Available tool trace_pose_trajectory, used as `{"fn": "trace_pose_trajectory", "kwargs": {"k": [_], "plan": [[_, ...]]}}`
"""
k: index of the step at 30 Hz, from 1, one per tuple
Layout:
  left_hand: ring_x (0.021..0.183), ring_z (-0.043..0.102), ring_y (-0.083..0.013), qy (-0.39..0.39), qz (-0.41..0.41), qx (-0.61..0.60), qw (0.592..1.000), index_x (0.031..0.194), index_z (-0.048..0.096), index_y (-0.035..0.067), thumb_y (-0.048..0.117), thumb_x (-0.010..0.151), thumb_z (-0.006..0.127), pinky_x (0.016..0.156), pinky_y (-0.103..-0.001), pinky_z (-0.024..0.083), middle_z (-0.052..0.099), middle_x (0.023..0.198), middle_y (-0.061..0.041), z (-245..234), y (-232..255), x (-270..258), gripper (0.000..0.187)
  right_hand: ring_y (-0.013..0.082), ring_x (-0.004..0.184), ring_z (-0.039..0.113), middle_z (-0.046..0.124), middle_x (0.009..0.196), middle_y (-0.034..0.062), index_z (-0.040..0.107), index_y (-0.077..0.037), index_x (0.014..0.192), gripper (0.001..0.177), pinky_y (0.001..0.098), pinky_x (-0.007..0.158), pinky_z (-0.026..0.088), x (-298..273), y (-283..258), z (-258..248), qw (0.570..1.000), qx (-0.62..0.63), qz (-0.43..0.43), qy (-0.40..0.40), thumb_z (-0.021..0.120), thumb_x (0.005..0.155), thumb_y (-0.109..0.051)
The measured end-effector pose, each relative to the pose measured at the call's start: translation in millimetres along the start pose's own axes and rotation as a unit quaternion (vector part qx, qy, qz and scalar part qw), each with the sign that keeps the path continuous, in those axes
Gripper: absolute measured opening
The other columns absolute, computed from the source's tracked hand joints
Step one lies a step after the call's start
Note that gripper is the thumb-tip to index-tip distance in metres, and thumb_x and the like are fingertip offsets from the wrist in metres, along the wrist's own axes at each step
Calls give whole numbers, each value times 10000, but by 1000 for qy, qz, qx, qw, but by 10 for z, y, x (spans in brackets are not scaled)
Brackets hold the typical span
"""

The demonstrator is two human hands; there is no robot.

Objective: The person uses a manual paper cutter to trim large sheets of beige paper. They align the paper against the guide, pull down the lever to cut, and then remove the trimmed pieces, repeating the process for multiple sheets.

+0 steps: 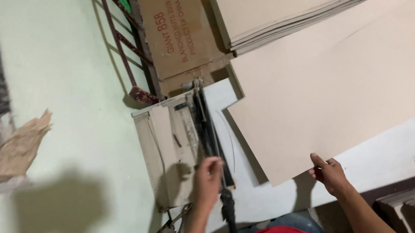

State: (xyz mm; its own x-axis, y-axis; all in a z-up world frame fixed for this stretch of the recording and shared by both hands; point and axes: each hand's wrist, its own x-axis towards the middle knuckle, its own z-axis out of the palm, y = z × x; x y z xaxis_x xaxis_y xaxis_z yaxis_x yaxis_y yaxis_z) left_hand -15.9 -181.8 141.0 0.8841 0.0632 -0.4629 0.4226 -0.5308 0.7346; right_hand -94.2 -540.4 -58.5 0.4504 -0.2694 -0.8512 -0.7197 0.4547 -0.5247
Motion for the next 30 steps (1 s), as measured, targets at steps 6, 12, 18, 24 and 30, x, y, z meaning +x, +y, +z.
{"fn": "trace_pose_trajectory", "kwargs": {"k": [6, 12, 18, 24, 30], "plan": [[1118, 670, -215, 3, -101, -36, 994, 1214, 692, 164, 401, 1008, 565, 927, -360, 527, 707, 1194, -16, -489, -1264, -161, 339, 247, 545, 567, 654, 667, 255, 569, 21, 829, 423, 360, 609, 505, -236, 452, 236, 998, -1, -54, -23, 744, 970, -337], [1213, 661, -361, -60, -79, 9, 995, 1241, 648, 113, 339, 992, 627, 1014, -503, 538, 698, 1250, -178, -391, -2136, -128, 338, 343, 746, 682, 539, 963, 260, 450, 138, 1233, 640, 560, 747, 610, -48, 1110, 386, 998, 20, -60, 5, 797, 969, -331], [1287, 607, -339, -119, -77, 41, 989, 1397, 559, 106, 369, 1064, 548, 1047, -504, 521, 641, 1340, -172, -254, -2188, -38, 424, 341, 837, 710, 630, 956, 276, 481, 161, 1173, 567, 519, 857, 593, -858, 790, 1188, 999, 17, -24, -26, 789, 954, -262], [1496, 376, -320, -151, -19, 243, 958, 1530, 433, 131, 332, 1072, 528, 1269, -520, 166, 472, 1571, -137, -379, -1236, 216, 509, 372, 977, 725, 650, 1057, 345, 560, 220, 1124, 486, 512, 933, 606, -747, 562, 1588, 998, -12, -20, -57, 705, 1014, -231], [1558, 98, -444, -173, -37, 306, 935, 1648, 250, 226, 301, 1028, 608, 1220, -605, 266, 106, 1694, -196, -226, -737, 739, 719, 372, 1041, 716, 699, 1007, 265, 695, 147, 1040, 444, 563, 984, 577, -498, 460, 1674, 995, -70, -26, -68, 717, 1014, -296]]}}
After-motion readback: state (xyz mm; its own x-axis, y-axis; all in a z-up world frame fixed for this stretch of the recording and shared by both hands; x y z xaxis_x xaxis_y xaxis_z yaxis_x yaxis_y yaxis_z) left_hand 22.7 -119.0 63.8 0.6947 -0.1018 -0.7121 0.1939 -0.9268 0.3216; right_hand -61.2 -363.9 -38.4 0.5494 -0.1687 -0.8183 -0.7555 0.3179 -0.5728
